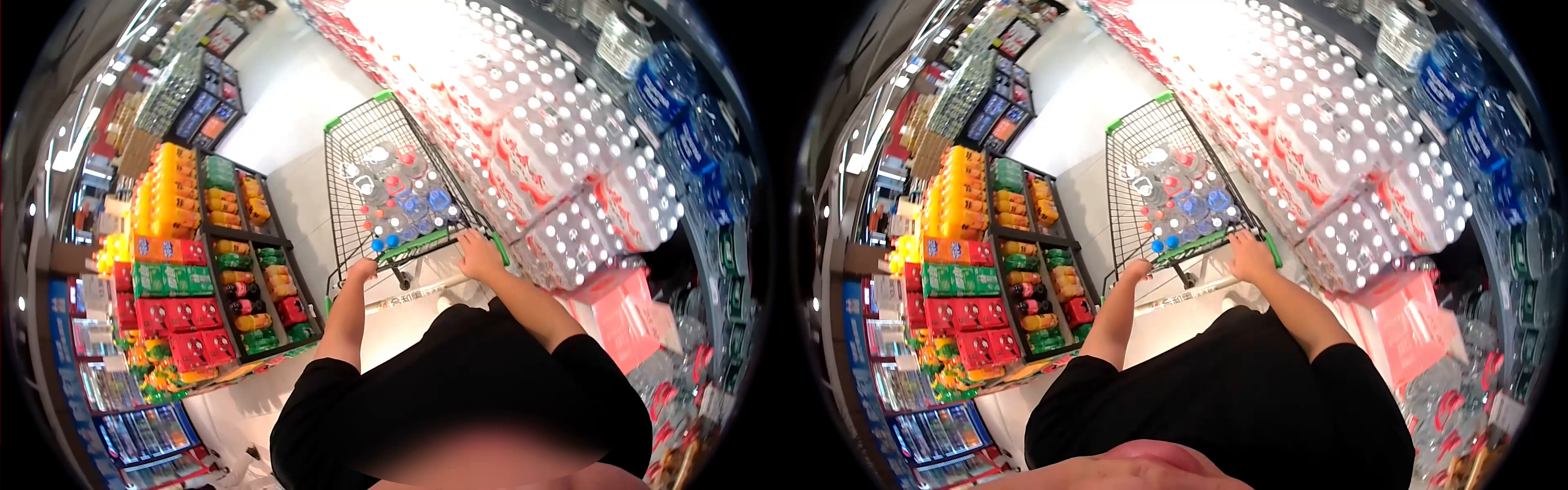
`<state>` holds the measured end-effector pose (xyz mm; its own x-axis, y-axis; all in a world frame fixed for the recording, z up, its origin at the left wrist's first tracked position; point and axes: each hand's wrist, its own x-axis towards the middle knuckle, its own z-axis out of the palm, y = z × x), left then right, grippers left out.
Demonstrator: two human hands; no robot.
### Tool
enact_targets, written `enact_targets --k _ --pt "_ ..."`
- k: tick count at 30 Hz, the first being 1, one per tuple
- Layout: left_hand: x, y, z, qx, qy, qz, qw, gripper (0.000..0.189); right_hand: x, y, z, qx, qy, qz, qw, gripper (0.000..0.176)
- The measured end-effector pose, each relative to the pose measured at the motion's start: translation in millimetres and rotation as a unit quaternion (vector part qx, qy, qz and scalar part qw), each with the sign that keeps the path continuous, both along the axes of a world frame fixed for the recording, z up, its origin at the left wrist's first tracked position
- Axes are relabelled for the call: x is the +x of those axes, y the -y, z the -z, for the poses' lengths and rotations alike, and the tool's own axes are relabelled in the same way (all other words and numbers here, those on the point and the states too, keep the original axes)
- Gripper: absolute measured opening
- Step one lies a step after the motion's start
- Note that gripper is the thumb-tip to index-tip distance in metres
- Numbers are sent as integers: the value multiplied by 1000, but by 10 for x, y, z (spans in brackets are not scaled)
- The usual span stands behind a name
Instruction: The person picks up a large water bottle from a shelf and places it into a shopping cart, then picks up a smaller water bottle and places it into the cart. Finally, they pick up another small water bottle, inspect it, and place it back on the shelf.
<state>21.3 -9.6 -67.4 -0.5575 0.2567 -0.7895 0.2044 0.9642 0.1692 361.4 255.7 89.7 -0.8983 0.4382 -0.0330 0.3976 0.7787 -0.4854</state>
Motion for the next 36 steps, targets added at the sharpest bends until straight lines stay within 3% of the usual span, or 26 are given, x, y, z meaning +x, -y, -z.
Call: enact_targets --k 2,9,14,19,22,26,27,30,33,36 --pt "78 -20 -25 -20 25 4 999 26 65 -28 18 2 9 -12 1000 58" --pt "739 -370 -716 -30 -64 60 996 28 243 -385 118 25 -3 -41 999 59" --pt "824 -436 -518 -3 -49 48 998 28 340 -622 19 20 6 -54 998 60" --pt "983 -601 -669 5 -67 22 997 30 360 -802 -4 30 -2 -63 998 59" --pt "979 -606 -684 19 -89 91 992 30 330 -847 31 21 8 -62 998 60" --pt "887 -640 -623 28 -44 -34 998 32 237 -894 14 14 3 -54 998 59" --pt "908 -713 -792 26 -44 -34 998 33 201 -903 17 20 12 -57 998 59" --pt "870 -764 -805 42 -98 -9 994 34 111 -970 -9 16 20 -60 998 60" --pt "648 -705 -549 91 -96 -54 990 42 -42 -1056 0 15 10 -63 998 59" --pt "375 -996 -875 117 -202 -84 969 34 -213 -1144 1 15 2 -57 998 56"
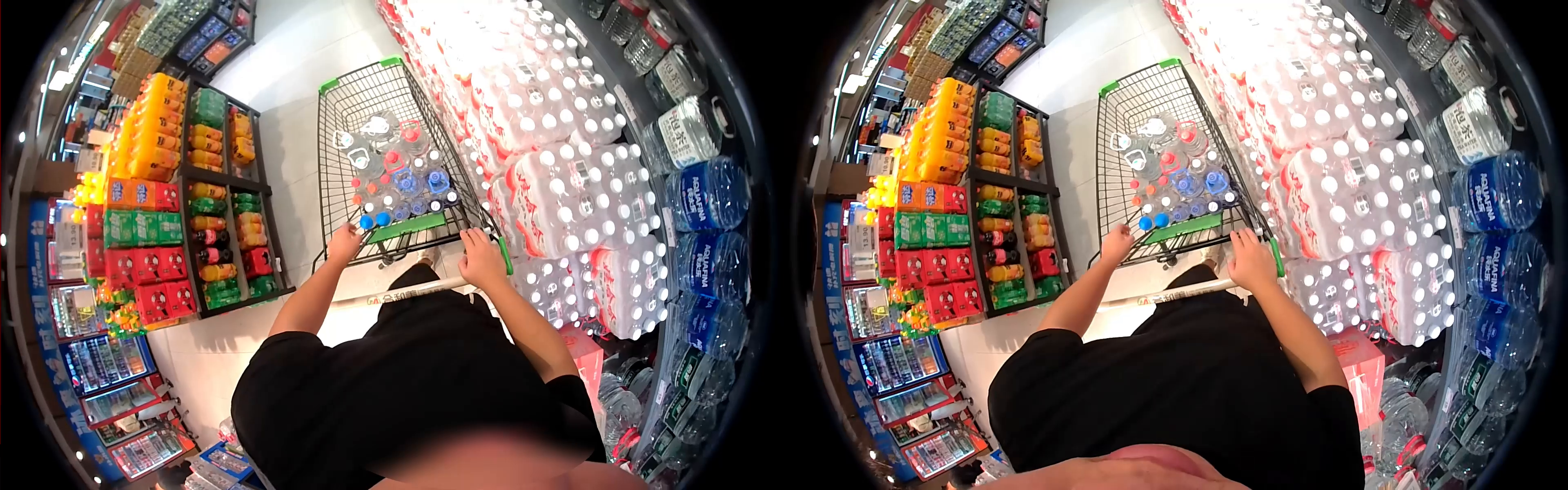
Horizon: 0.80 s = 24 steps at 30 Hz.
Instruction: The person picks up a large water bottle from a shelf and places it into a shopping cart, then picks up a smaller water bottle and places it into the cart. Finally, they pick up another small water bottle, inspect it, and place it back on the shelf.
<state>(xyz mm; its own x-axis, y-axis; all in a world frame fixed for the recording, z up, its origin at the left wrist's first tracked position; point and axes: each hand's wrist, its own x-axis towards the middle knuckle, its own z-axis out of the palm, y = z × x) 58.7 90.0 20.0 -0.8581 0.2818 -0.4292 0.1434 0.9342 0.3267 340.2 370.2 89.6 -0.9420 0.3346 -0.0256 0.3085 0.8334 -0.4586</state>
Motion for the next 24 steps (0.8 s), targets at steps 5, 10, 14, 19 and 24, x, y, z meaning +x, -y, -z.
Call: enact_targets --k 5,10,14,19,24 --pt "-1163 -812 -14 160 -245 109 950 28 -306 -127 -78 30 4 -2 1000 55" --pt "-2328 -1804 306 162 -312 262 899 43 -521 -113 -88 1 1 23 1000 51" --pt "-2787 -2366 625 75 -309 344 884 42 -675 -108 -190 1 33 34 999 47" --pt "-2981 -2528 967 -120 -139 379 907 23 -739 -97 -193 -1 22 56 998 44" --pt "-2912 -2499 940 -102 -150 378 908 24 -767 -88 -164 -12 14 60 998 45"
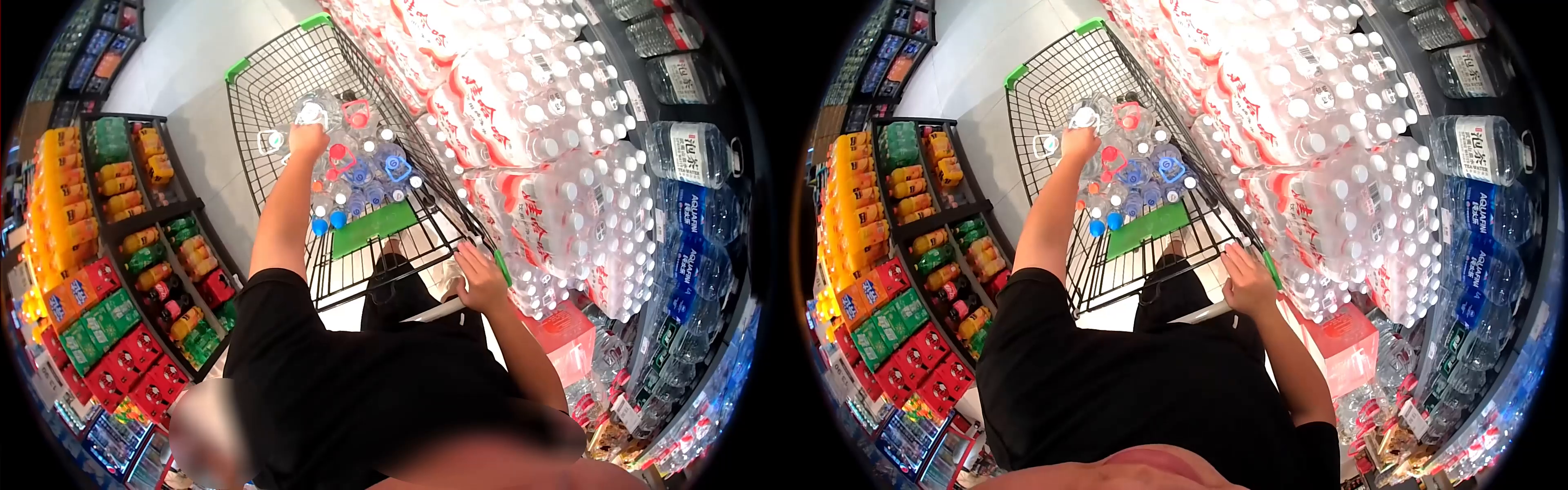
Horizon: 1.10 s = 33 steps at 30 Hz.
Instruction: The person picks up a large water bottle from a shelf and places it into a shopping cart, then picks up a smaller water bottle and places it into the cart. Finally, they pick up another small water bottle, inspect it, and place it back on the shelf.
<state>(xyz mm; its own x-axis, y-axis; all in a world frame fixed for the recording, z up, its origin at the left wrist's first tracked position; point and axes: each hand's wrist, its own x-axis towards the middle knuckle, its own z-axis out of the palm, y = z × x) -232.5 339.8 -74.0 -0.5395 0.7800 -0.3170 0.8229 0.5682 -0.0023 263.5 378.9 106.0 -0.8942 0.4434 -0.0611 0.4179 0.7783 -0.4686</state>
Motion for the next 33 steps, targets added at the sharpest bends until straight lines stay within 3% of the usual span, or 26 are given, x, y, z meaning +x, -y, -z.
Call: enact_targets --k 6,13,22,24,25,33 --pt "65 56 -144 -22 21 -3 1000 25 -27 59 17 17 -10 -7 1000 46" --pt "-177 104 -74 -90 78 -17 993 39 6 96 101 30 -37 -25 999 45" --pt "-220 234 -631 -70 98 -73 990 42 -127 92 107 22 -8 -27 999 38" --pt "-314 236 -589 -59 108 -63 990 42 -163 101 157 21 -12 -24 999 38" --pt "-332 230 -587 -64 100 -58 991 42 -182 100 164 45 -39 -22 998 25" --pt "-516 196 -277 -95 107 -69 987 49 -390 82 196 -15 -49 -3 999 21"
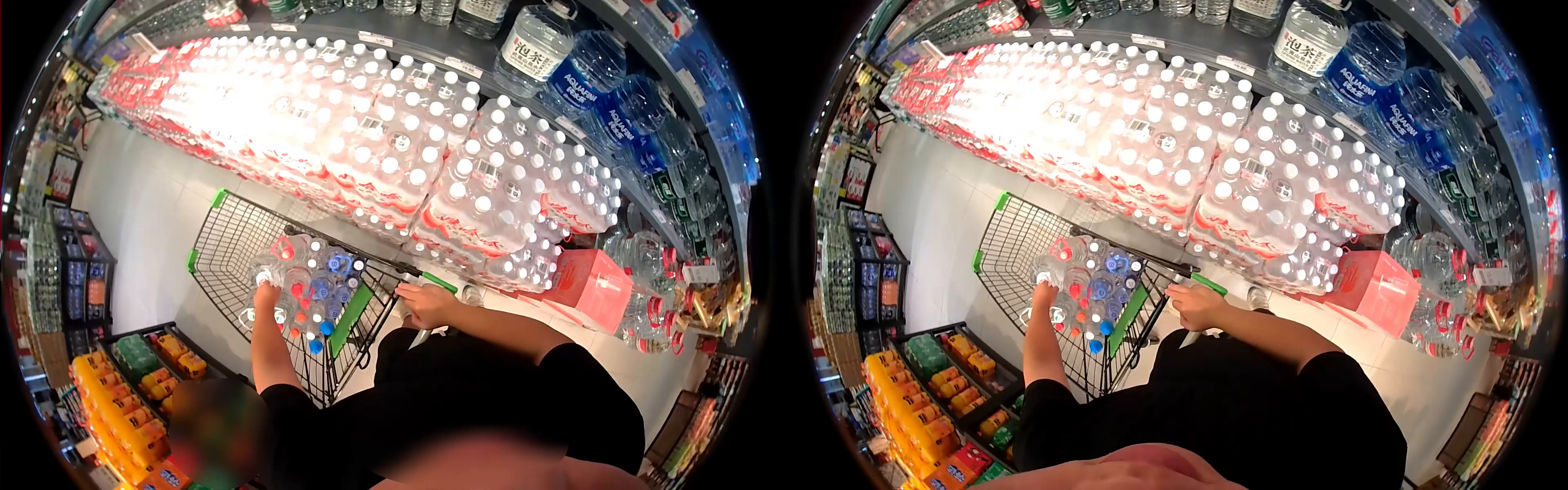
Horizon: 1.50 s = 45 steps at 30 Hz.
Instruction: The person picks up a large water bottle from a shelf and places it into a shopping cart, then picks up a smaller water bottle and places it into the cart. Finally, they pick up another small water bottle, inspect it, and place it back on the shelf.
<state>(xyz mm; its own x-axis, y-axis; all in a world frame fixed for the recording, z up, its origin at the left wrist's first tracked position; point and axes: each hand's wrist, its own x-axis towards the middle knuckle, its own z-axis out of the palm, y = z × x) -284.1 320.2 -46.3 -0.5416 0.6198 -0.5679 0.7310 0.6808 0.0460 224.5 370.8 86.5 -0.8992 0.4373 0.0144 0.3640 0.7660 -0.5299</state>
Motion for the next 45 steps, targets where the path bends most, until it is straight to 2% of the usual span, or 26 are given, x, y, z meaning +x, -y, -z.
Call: enact_targets --k 2,5,9,10,14,17,20,23,24,25,26,27,31,33,35,36,39,41,43,45 --pt "-37 -56 147 -32 11 -18 999 54 -23 -18 43 -1 0 -3 1000 20" --pt "10 -105 248 -23 6 -12 1000 52 -61 -53 36 6 5 -12 1000 20" --pt "198 59 337 119 -48 13 992 49 -118 -91 38 14 -6 -19 1000 18" --pt "273 97 394 146 -108 34 983 46 -120 -116 29 13 -7 -19 1000 18" --pt "455 136 585 236 -163 -12 958 37 -161 -164 15 26 -25 -2 999 15" --pt "381 83 689 207 -166 -15 964 38 -181 -226 2 20 -47 -10 999 15" --pt "366 -99 359 89 -127 -29 987 41 -168 -229 31 10 -46 -9 999 16" --pt "7 -159 142 13 -58 7 998 42 -143 -265 -8 3 -40 -16 999 19" --pt "-93 -248 -55 -69 -56 29 996 46 -135 -286 -35 0 -43 -17 999 19" --pt "-259 -268 -166 -62 -20 64 996 51 -141 -280 -45 -4 -48 -20 999 20" --pt "-328 -300 -288 -100 -53 87 990 52 -139 -262 29 25 -71 -15 997 20" --pt "-211 -423 -571 -136 -83 106 981 54 -144 -260 90 5 -51 -19 999 20" --pt "-50 -454 -1499 -63 -134 121 982 43 -178 -341 94 -7 -45 -37 998 24" --pt "29 -451 -1967 -5 -155 149 976 42 -214 -385 58 -8 16 -56 998 34" --pt "88 -451 -2317 70 -234 208 947 39 -239 -407 169 20 -22 -48 998 35" --pt "202 -482 -2634 99 -260 226 933 38 -256 -435 161 49 -80 -39 995 25" --pt "554 -538 -3452 247 -309 274 877 41 -318 -551 245 41 -85 -52 994 26" --pt "852 -657 -3951 251 -396 331 819 44 -378 -719 262 -94 -34 -86 991 40" --pt "1234 -821 -4458 320 -426 408 741 48 -413 -853 79 -65 -152 -59 984 44" --pt "1648 -984 -4899 371 -417 427 711 51 -466 -996 -426 -91 -191 -34 977 63"
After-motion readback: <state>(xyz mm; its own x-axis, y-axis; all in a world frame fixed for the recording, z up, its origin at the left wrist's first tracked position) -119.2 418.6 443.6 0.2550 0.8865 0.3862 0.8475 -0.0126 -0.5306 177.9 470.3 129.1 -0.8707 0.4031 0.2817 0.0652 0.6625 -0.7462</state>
